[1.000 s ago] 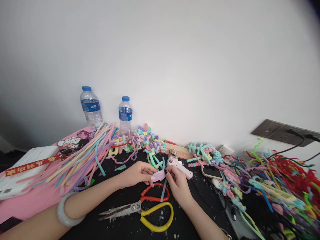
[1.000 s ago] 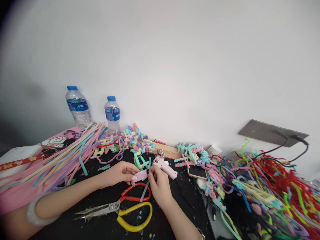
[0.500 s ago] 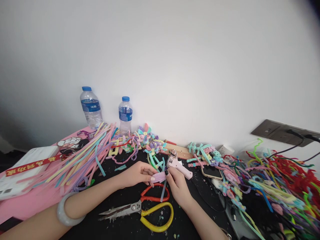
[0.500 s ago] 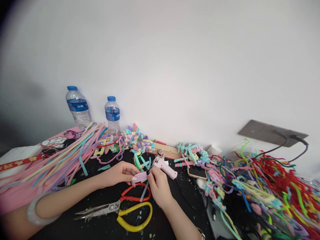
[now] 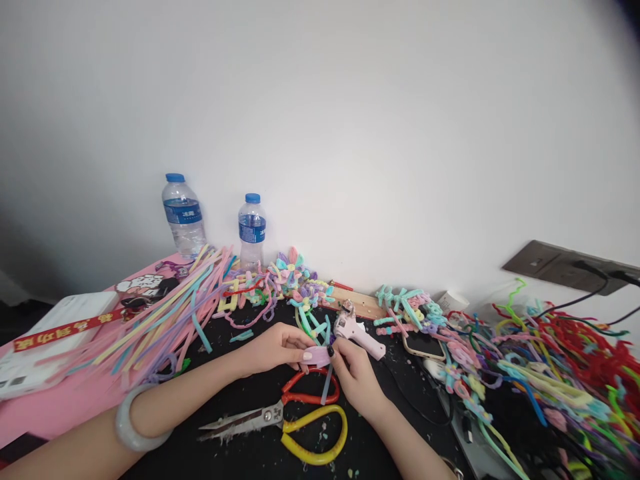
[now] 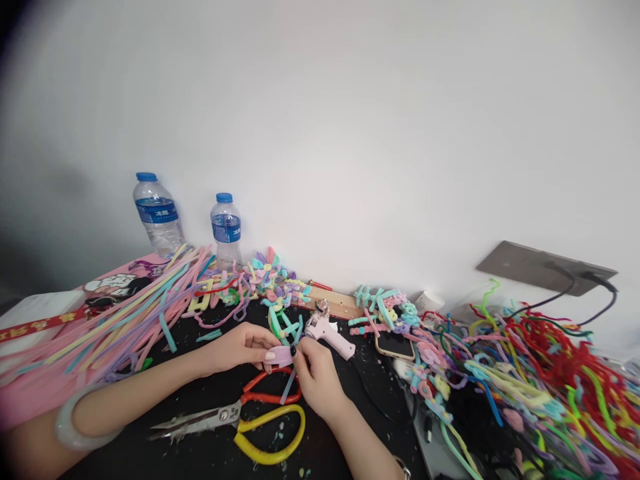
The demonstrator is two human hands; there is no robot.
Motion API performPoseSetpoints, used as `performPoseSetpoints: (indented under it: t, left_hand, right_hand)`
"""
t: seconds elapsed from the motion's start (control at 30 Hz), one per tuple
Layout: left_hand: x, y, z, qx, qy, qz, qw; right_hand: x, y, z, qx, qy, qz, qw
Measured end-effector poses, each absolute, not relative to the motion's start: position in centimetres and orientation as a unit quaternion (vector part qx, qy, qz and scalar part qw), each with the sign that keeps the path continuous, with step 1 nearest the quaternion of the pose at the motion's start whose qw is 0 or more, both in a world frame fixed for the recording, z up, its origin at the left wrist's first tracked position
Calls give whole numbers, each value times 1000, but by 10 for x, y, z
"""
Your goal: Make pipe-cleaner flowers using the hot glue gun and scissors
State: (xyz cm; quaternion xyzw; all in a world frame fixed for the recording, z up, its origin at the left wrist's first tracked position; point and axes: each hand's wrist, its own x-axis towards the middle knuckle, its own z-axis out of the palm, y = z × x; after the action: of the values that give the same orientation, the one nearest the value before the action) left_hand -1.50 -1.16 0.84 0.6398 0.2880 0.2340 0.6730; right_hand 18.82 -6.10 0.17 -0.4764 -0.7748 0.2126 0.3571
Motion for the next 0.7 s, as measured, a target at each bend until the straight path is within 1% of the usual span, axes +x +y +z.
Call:
performPoseSetpoints:
  t: [0.27, 0.7]
  left_hand:
    - [-12, -16, 10, 671, 309, 206, 641]
    - [-14, -14, 6, 664, 302, 225, 646]
  right_hand:
    - [189, -63, 3, -467, -775, 209, 371]
    - [189, -62, 3, -456, -784, 259, 332]
